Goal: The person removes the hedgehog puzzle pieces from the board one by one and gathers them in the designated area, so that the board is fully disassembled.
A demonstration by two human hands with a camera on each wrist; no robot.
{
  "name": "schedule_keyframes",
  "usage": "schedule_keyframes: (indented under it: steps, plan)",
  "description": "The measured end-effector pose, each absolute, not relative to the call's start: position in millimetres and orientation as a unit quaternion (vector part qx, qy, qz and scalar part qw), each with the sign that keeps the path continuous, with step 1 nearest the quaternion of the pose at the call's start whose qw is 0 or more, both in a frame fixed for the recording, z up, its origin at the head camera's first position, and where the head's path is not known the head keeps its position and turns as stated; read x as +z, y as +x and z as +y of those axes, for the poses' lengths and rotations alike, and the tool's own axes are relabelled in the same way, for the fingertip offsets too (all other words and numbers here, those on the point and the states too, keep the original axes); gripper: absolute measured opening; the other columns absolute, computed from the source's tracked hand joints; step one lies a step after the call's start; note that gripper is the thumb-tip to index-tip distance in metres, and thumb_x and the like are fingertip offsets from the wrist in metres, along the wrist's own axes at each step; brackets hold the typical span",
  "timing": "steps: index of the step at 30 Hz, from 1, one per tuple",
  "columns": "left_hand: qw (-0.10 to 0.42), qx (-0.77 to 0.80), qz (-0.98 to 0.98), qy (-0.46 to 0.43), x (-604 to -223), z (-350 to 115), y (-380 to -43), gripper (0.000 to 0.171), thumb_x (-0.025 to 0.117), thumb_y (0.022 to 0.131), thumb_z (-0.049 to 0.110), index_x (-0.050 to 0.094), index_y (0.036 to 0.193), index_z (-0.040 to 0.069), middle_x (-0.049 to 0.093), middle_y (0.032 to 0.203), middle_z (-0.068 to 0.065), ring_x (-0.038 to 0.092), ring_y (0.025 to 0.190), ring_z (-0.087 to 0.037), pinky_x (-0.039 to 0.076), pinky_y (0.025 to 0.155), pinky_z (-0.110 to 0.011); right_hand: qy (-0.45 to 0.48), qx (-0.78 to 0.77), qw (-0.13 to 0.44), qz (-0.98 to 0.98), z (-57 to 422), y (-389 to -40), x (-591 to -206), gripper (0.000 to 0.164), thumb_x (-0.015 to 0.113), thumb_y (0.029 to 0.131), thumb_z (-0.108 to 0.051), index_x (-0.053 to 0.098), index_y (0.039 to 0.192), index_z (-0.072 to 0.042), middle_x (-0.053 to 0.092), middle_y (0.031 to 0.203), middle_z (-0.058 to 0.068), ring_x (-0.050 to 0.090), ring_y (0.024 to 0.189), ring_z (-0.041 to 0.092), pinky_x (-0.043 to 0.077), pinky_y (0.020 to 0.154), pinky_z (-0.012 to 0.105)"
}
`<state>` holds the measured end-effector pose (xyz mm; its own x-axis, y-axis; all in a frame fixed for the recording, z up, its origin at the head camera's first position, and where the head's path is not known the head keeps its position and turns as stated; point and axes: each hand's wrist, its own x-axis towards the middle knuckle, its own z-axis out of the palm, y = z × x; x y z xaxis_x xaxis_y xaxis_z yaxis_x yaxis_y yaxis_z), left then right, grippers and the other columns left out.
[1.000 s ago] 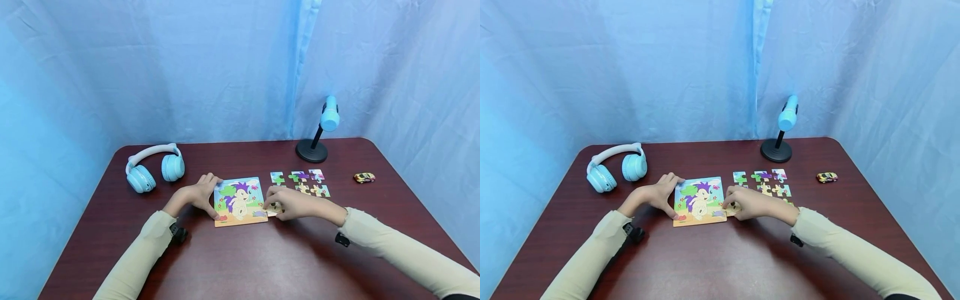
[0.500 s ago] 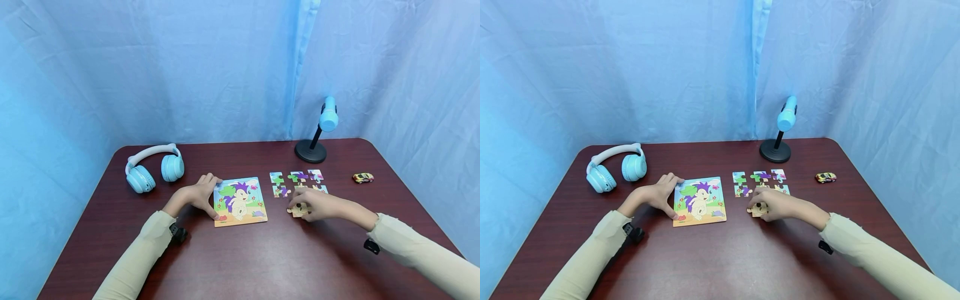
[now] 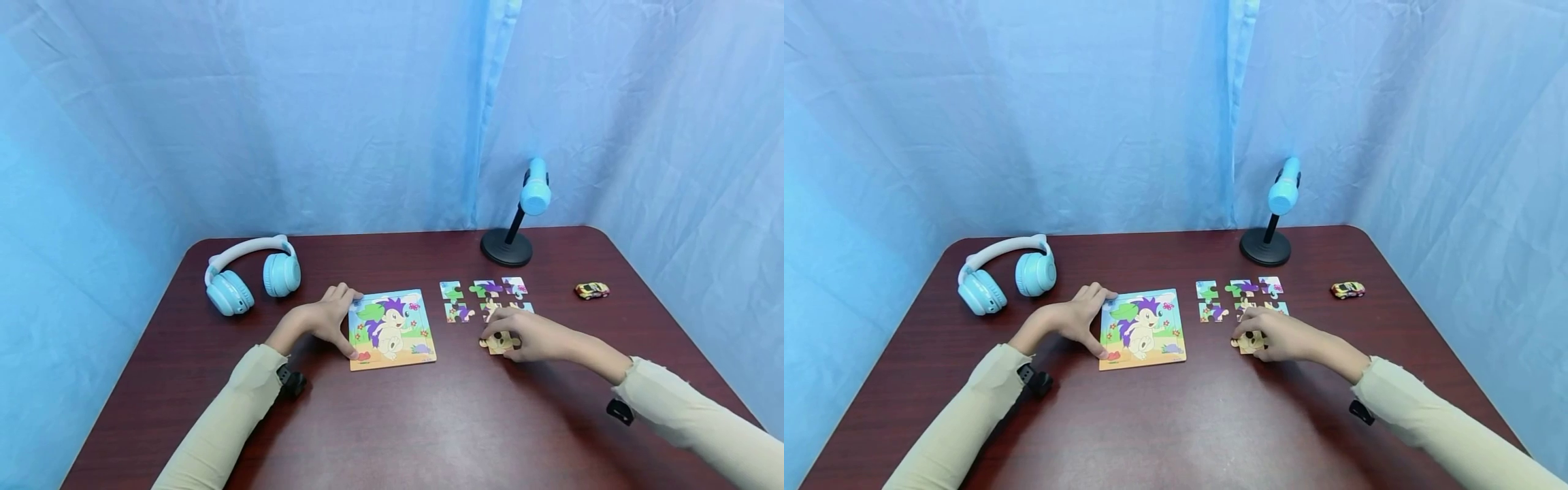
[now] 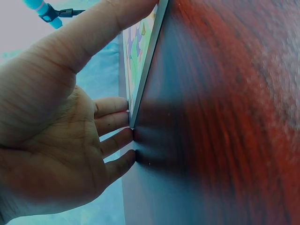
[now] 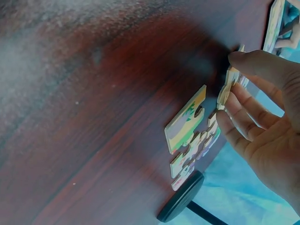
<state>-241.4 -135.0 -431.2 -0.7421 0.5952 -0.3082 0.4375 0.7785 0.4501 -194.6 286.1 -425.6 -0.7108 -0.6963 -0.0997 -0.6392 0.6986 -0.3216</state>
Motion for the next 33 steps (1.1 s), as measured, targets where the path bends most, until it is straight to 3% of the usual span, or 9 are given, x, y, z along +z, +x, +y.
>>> schedule_keyframes:
  steps: [11,33]
  plan:
    - [0.222,0.173,0.918,0.278,-430.3,-134.5,-240.6,0.114,0.091,0.071,0.049,0.028,0.155,0.005,0.038,0.138,-0.013,0.032,0.133,-0.030,0.036,0.114,-0.049,-0.357,-0.153,0.107,0.915,287.7,-191.5,-424.2,0.040,0.076,0.081,0.001,0.075,0.116,-0.018,0.063,0.113,-0.001,0.056,0.102,0.018,0.052,0.078,0.034]
    - [0.220,0.178,0.918,0.277,-430.6,-134.5,-239.8,0.112,0.091,0.071,0.049,0.029,0.153,0.005,0.039,0.137,-0.012,0.031,0.132,-0.029,0.036,0.113,-0.048,-0.361,-0.152,0.104,0.914,291.8,-191.5,-426.3,0.040,0.077,0.080,0.001,0.075,0.116,-0.018,0.061,0.112,-0.001,0.057,0.100,0.016,0.051,0.077,0.032]
